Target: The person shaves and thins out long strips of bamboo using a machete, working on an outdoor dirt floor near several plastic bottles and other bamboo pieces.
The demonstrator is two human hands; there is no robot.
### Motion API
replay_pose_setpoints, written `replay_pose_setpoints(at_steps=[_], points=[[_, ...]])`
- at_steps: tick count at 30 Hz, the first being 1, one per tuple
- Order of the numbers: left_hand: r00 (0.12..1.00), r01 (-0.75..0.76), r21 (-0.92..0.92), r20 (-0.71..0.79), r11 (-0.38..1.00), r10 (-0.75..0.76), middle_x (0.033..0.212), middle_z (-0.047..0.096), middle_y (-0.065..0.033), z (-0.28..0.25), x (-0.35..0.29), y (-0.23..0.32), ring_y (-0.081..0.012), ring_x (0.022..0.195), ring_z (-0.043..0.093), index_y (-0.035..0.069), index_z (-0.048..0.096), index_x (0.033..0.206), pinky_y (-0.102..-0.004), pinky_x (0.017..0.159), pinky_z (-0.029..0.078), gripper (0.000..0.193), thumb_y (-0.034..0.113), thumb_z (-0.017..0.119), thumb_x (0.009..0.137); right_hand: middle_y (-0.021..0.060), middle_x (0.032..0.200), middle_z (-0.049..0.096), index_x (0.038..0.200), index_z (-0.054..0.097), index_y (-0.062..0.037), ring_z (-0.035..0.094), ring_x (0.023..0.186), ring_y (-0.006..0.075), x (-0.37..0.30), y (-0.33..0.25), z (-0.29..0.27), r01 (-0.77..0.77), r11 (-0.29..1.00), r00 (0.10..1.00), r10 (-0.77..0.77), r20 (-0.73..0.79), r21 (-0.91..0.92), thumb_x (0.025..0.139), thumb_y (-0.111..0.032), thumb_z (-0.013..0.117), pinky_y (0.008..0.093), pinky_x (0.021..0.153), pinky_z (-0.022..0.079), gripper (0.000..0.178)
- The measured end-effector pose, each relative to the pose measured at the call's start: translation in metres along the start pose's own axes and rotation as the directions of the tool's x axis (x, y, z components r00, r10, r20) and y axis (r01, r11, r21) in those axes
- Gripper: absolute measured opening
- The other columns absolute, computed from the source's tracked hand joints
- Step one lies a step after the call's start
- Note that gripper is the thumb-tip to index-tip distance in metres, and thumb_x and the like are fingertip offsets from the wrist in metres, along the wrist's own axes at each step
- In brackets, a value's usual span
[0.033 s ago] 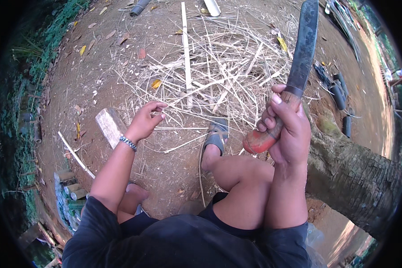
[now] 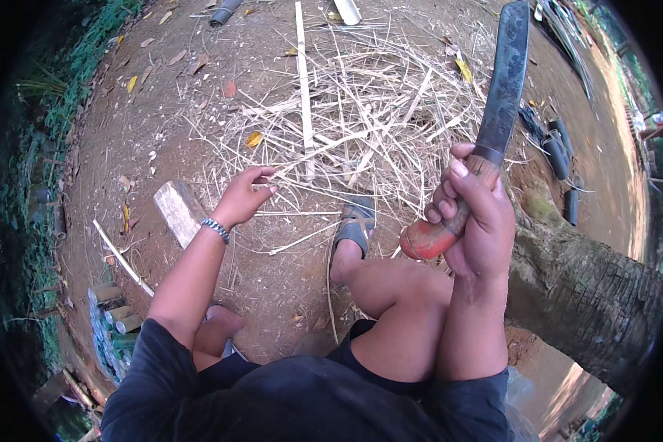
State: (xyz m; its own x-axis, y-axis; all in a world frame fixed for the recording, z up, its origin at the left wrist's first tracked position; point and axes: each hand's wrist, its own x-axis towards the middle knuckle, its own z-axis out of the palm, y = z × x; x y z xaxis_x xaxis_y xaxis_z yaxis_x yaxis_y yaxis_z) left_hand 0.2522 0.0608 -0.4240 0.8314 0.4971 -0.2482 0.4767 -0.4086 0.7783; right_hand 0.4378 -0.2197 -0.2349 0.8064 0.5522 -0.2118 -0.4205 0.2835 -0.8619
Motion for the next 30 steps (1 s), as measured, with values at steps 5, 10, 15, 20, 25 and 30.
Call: replay_pose_setpoints(at_steps=[5,10,15,20,25,30], points=[[0.988,-0.042,0.241,0.151,0.970,0.005,0.129,0.054,-0.0217,0.054,0.112,-0.035,-0.0362,0.122,0.051,0.003,0.052,0.130,-0.0394,0.105,0.040,0.050,0.029,0.063,0.088,0.0019,0.074,0.046,0.120,0.044,-0.0038,0.046,0.056,0.0084,0.019,0.006,0.004,-0.051,0.999,0.995,0.049,-0.083,-0.016,0.091,-0.011,0.058,0.0262,0.052,0.043,0.033],[0.998,-0.057,0.339,0.030,0.939,0.050,0.141,0.042,-0.0249,0.085,0.192,-0.061,-0.0370,0.133,0.039,-0.001,0.031,0.144,-0.0399,0.114,0.028,0.074,0.033,0.063,0.087,0.0030,0.071,0.047,0.121,0.043,-0.0033,0.047,0.053,0.0095,0.034,0.015,0.007,-0.148,0.989,0.984,0.148,-0.101,0.004,0.090,-0.009,0.058,0.0272,0.051,0.044,0.035],[0.924,0.133,0.509,0.246,0.850,-0.292,0.143,0.042,-0.0216,0.092,0.179,-0.061,-0.0316,0.138,0.034,0.002,0.028,0.146,-0.0508,0.117,0.016,0.086,0.052,0.061,0.085,0.0027,0.069,0.047,0.120,0.042,-0.0024,0.047,0.052,0.0095,0.042,0.021,0.007,-0.209,0.978,0.967,0.203,-0.156,-0.018,0.089,-0.011,0.060,0.0273,0.049,0.044,0.037],[0.949,-0.078,0.513,0.302,0.855,-0.095,0.127,0.055,-0.0172,0.087,0.111,-0.081,-0.0299,0.128,0.045,0.004,0.041,0.139,-0.0563,0.115,0.014,0.077,0.056,0.060,0.085,0.0029,0.071,0.046,0.122,0.040,-0.0024,0.046,0.052,0.0089,0.043,0.021,0.003,-0.195,0.981,0.969,0.192,-0.154,-0.007,0.090,-0.012,0.059,0.0262,0.049,0.043,0.039],[0.825,-0.358,0.375,0.556,0.855,0.102,0.110,0.062,-0.0147,0.087,0.029,-0.096,-0.0286,0.117,0.053,0.007,0.059,0.123,-0.0561,0.116,0.014,0.058,0.054,0.057,0.088,0.0033,0.075,0.046,0.124,0.038,-0.0027,0.045,0.052,0.0084,0.042,0.020,-0.001,-0.189,0.981,0.970,0.193,-0.147,0.037,0.091,-0.011,0.057,0.0252,0.049,0.043,0.039],[0.933,-0.216,0.307,0.345,0.927,0.103,0.092,0.066,-0.0137,0.100,0.038,-0.087,-0.0283,0.102,0.061,0.005,0.067,0.103,-0.0461,0.103,0.038,0.039,0.041,0.062,0.089,0.0031,0.076,0.046,0.127,0.037,-0.0029,0.046,0.052,0.0080,0.037,0.024,-0.002,-0.194,0.979,0.970,0.201,-0.138,0.060,0.092,-0.011,0.055,0.0252,0.048,0.043,0.040]])
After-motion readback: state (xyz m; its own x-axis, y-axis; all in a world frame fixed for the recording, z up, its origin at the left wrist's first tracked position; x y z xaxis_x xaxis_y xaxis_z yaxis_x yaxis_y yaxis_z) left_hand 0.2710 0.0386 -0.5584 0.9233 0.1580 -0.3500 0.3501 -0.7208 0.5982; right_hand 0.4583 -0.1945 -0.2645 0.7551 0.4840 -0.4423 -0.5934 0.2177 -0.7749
